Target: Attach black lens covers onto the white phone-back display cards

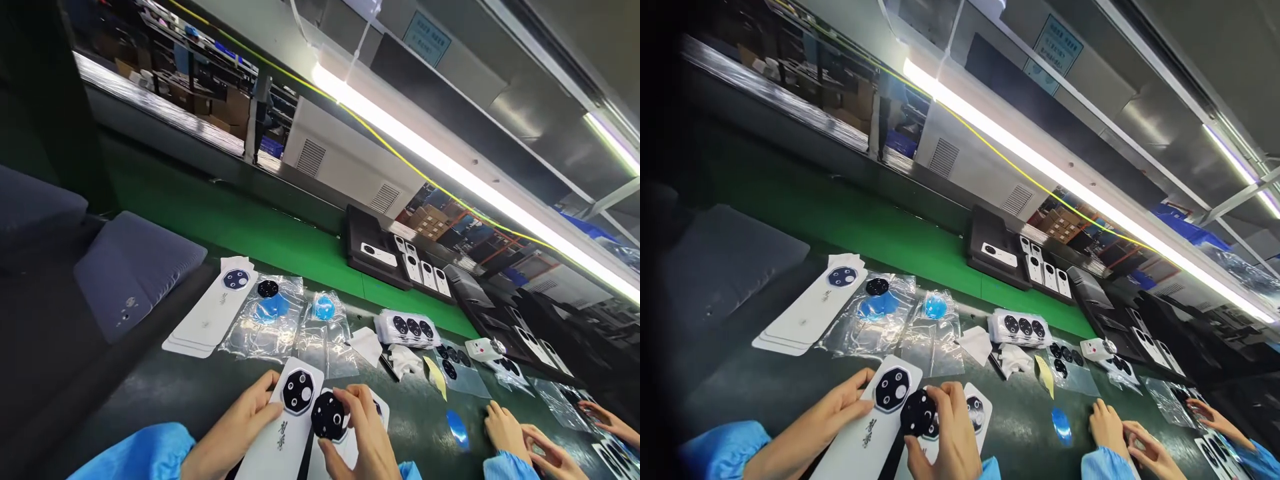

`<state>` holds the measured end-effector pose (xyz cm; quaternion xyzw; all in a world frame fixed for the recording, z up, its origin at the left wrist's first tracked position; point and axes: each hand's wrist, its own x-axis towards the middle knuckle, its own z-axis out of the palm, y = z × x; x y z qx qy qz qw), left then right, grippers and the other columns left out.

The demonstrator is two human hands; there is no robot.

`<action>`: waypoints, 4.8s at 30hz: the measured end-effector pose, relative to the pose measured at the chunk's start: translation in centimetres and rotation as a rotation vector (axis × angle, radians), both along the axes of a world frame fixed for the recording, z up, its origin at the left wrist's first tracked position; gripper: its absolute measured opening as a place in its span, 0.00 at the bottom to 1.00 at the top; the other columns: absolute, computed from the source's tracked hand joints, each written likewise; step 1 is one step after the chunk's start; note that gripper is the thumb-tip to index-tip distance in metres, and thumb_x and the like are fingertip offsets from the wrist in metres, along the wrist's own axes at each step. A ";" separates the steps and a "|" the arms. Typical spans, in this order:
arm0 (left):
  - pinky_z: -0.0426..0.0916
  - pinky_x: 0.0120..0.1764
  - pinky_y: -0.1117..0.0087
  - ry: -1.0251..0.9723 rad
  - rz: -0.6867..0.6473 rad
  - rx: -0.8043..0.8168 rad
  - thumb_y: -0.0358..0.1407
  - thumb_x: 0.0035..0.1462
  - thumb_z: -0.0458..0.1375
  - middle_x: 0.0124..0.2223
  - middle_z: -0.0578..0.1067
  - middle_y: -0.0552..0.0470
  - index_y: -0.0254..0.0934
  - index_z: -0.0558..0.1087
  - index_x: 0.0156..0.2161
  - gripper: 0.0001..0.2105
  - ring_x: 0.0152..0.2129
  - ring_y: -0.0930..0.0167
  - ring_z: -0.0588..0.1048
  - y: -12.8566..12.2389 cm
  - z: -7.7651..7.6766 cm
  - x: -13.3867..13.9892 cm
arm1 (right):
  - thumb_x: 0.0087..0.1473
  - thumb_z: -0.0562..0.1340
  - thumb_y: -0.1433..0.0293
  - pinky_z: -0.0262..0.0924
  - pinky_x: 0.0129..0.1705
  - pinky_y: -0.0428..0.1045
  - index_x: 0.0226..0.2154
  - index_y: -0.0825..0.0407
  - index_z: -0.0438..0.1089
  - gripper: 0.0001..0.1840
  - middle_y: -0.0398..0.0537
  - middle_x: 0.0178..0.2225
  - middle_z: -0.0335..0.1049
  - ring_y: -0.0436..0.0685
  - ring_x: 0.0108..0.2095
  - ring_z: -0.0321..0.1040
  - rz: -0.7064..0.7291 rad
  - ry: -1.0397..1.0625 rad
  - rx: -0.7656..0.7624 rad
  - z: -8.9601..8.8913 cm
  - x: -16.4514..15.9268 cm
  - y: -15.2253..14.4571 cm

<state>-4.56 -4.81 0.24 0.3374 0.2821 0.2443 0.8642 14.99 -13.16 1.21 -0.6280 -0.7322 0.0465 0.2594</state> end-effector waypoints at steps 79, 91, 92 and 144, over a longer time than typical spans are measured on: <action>0.66 0.36 0.68 0.041 -0.031 0.033 0.39 0.55 0.56 0.38 0.77 0.52 0.38 0.61 0.46 0.16 0.31 0.67 0.76 0.6 -0.8 0.8 | 0.49 0.58 0.78 0.63 0.32 0.46 0.52 0.49 0.57 0.27 0.49 0.40 0.60 0.55 0.35 0.61 0.052 0.188 -0.027 -0.2 1.3 1.0; 0.67 0.39 0.68 0.082 -0.043 0.031 0.41 0.53 0.57 0.40 0.77 0.52 0.40 0.61 0.47 0.17 0.35 0.65 0.76 0.6 -0.2 0.7 | 0.51 0.57 0.76 0.63 0.30 0.46 0.51 0.50 0.58 0.23 0.50 0.38 0.60 0.55 0.34 0.62 0.054 0.162 -0.009 0.1 1.2 1.2; 0.67 0.39 0.68 0.084 -0.043 0.028 0.42 0.53 0.57 0.40 0.77 0.52 0.40 0.61 0.47 0.18 0.35 0.65 0.76 0.6 -0.1 0.7 | 0.51 0.57 0.76 0.62 0.29 0.46 0.51 0.50 0.58 0.23 0.49 0.38 0.60 0.55 0.34 0.62 0.050 0.162 -0.008 0.1 1.2 1.2; 0.57 0.23 0.76 0.057 0.007 0.059 0.52 0.46 0.62 0.26 0.74 0.54 0.37 0.64 0.46 0.27 0.19 0.73 0.68 0.1 -2.9 1.7 | 0.41 0.61 0.81 0.67 0.42 0.51 0.48 0.48 0.58 0.30 0.49 0.41 0.58 0.58 0.41 0.65 0.092 0.151 -0.017 -1.4 -1.6 3.9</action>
